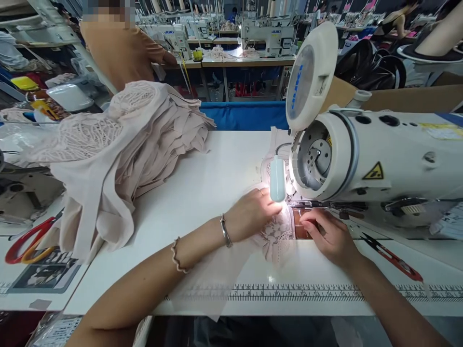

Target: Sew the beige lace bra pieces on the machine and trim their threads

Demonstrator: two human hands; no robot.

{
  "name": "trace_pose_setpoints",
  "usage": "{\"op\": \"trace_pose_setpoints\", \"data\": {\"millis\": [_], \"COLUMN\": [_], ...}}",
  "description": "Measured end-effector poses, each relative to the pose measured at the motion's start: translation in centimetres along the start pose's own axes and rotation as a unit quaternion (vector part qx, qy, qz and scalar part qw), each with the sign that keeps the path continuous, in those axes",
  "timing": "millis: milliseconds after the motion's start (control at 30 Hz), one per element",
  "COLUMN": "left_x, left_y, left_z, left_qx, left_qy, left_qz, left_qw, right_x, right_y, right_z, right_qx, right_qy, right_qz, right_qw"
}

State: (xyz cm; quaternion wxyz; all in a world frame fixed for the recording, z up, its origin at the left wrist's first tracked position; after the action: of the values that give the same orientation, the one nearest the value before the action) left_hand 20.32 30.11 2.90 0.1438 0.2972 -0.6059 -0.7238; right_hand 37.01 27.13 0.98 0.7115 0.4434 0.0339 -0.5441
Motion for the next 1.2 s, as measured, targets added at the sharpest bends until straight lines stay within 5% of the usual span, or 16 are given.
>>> {"op": "trace_pose_setpoints", "data": {"millis": [167, 333, 600, 867, 1200], "left_x": [0.4, 0.6, 0.6, 0.4, 0.1], "left_y": [-0.9, -1.5, -1.9, -1.7, -2.1], "left_z": [-3.0, -2.2, -3.6, -3.0, -2.4], "left_qx": [-0.028, -0.039, -0.023, -0.039, -0.053], "left_qy": [-0.122, -0.102, -0.110, -0.085, -0.052], "left_qz": [-0.081, -0.060, -0.059, -0.048, -0.040], "left_qw": [0.989, 0.992, 0.992, 0.994, 0.996], "right_x": [-0.2, -0.4, -0.4, -0.4, -0.5], "right_y": [-0.9, -1.6, -1.3, -1.0, -1.2], "right_z": [0.9, 1.6, 1.5, 2.2, 1.7], "right_qx": [0.123, 0.102, 0.145, 0.083, 0.127], "right_qy": [0.088, 0.120, 0.123, 0.133, 0.119], "right_qz": [0.052, 0.090, 0.063, 0.067, 0.066], "right_qw": [0.987, 0.983, 0.980, 0.985, 0.983]}}
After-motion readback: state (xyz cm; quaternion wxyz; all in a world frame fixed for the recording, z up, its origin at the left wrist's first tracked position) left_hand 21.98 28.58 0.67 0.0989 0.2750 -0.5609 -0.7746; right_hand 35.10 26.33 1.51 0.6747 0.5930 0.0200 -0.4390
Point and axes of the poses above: each hand's wrist, its own x-axis away from the middle knuckle, its own y-axis out of the back of the hand, z = x × y, the point moved 7 cm from there along -x, towards the middle knuckle, and after that the axes turned 13 degrees about -x, right-handed, at the moved point
